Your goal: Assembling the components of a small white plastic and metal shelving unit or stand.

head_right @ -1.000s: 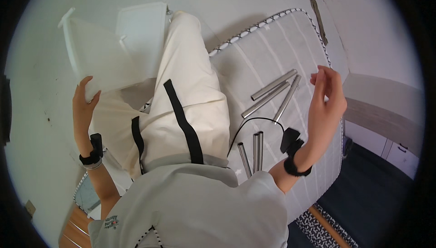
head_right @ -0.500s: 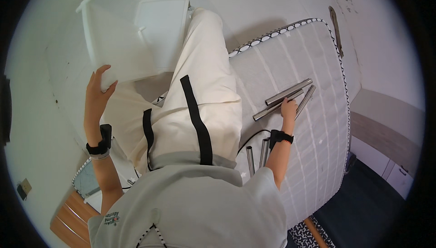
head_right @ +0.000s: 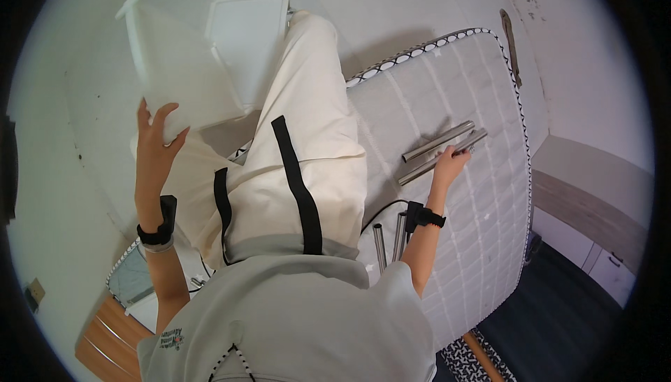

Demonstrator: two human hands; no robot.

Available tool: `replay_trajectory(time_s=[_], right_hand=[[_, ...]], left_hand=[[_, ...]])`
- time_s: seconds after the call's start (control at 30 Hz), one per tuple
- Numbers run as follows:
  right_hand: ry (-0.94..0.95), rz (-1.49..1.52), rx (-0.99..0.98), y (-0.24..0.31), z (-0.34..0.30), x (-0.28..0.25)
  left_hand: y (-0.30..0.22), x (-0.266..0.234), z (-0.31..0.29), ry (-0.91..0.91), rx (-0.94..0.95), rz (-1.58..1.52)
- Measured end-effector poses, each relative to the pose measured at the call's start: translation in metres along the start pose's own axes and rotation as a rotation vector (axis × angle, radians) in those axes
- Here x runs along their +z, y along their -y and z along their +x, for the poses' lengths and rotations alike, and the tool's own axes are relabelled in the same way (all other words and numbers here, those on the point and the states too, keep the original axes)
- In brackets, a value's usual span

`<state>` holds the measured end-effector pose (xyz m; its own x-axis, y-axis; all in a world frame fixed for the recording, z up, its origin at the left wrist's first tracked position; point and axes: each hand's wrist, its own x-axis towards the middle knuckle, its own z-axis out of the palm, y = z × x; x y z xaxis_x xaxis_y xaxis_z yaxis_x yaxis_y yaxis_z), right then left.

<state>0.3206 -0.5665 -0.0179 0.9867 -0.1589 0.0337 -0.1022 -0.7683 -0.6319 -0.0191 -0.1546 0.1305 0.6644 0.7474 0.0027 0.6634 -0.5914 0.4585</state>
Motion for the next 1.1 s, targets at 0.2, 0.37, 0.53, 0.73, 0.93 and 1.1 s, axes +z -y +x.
replay_trajectory(time_s=[0.2, 0.37, 0.53, 0.73, 0.93, 1.1], right_hand=[[0.273, 0.226, -0.304, 0.122, -0.029, -0.013], [0.471, 0.195, -0.804, 0.219, -0.079, -0.001], [0.784, 0.001, -1.188, 0.264, -0.139, 0.026], [0.676, 0.020, -1.590, 0.293, -0.163, 0.052], [0.610, -0.053, -1.734, 0.309, -0.160, 0.058], [0.603, -0.046, -1.781, 0.316, -0.157, 0.064]], left_hand=[[-0.001, 0.010, -0.001, -0.109, 0.145, 0.046], [-0.006, 0.005, 0.005, -0.099, 0.229, 0.058], [-0.011, 0.011, 0.003, -0.068, 0.078, -0.093], [-0.014, 0.021, 0.004, -0.203, 0.083, -0.093], [-0.016, 0.032, 0.008, -0.236, 0.048, -0.071], [-0.014, 0.025, 0.010, -0.210, 0.101, -0.159]])
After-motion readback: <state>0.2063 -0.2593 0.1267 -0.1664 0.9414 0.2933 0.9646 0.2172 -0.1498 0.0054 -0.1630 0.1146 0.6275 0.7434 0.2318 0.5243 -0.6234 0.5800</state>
